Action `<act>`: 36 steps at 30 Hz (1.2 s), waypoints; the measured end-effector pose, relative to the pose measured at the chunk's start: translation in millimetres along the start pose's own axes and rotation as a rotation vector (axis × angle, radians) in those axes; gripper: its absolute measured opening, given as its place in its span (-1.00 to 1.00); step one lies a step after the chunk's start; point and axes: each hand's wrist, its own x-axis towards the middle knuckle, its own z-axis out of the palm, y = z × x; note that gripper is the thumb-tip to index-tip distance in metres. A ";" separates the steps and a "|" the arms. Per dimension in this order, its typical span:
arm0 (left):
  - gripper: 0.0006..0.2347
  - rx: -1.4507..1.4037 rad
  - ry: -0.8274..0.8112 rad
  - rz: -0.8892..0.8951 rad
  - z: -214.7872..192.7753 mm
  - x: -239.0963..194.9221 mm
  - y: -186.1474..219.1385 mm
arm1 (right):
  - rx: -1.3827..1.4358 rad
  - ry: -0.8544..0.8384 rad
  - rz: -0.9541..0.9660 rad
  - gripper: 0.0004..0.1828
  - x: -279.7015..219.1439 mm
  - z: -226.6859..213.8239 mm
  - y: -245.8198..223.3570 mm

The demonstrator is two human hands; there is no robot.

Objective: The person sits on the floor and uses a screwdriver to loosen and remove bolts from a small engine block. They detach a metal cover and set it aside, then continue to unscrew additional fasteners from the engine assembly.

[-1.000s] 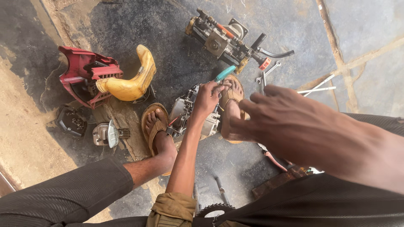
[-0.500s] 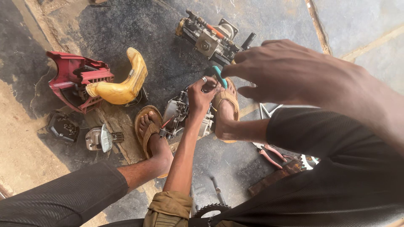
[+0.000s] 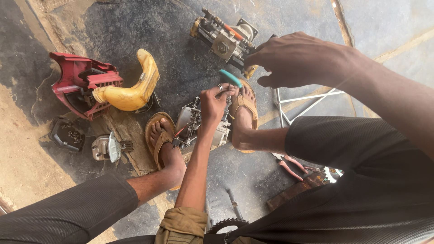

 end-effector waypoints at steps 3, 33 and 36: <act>-0.85 0.059 0.036 -0.005 2.1 -1.1 5.2 | 0.011 0.097 -0.070 -0.40 14.2 12.6 -0.8; -0.79 0.215 0.029 0.059 1.0 2.8 11.1 | 0.312 0.228 -0.293 -0.47 67.4 96.9 3.4; -0.80 0.180 -0.040 0.142 -0.3 3.9 10.8 | 0.296 0.177 -0.171 -0.46 71.9 109.6 3.0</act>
